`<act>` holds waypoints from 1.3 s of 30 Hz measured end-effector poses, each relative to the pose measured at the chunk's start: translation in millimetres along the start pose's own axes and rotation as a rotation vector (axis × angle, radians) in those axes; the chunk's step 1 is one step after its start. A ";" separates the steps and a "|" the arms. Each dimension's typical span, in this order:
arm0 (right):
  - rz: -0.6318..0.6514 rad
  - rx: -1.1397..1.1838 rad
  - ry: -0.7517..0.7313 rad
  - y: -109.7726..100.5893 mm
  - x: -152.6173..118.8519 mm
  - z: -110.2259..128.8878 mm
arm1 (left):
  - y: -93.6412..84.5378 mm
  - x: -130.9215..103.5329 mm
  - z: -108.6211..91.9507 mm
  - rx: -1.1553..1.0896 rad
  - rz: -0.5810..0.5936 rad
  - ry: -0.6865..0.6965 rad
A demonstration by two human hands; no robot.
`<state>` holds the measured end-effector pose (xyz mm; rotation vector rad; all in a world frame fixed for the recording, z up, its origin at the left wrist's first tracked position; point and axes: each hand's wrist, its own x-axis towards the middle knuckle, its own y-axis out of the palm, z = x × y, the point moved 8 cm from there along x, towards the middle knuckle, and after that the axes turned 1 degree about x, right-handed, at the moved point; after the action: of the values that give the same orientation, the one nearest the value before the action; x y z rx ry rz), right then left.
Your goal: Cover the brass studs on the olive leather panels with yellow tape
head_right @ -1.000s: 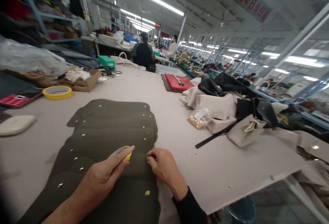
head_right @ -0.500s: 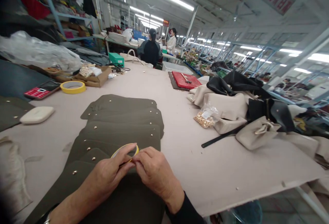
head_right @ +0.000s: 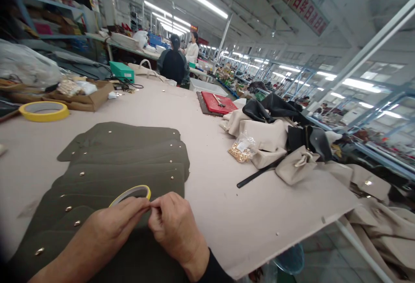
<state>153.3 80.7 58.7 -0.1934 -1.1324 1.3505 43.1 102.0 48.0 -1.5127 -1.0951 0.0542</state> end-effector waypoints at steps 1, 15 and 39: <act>-0.021 0.036 0.066 -0.9 0.8 -4.6 | 1.1 2.6 -0.6 0.027 0.008 0.006; 0.014 0.576 0.772 21.4 3.7 -128.4 | 45.9 0.2 -9.8 0.110 0.234 -0.032; 0.100 -0.188 0.307 -2.0 35.8 -98.7 | 58.2 -1.6 -0.8 0.095 0.343 -0.083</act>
<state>219.5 157.0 29.9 -0.5818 -0.9973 1.2497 76.8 109.1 1.1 -1.6086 -0.8742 0.4037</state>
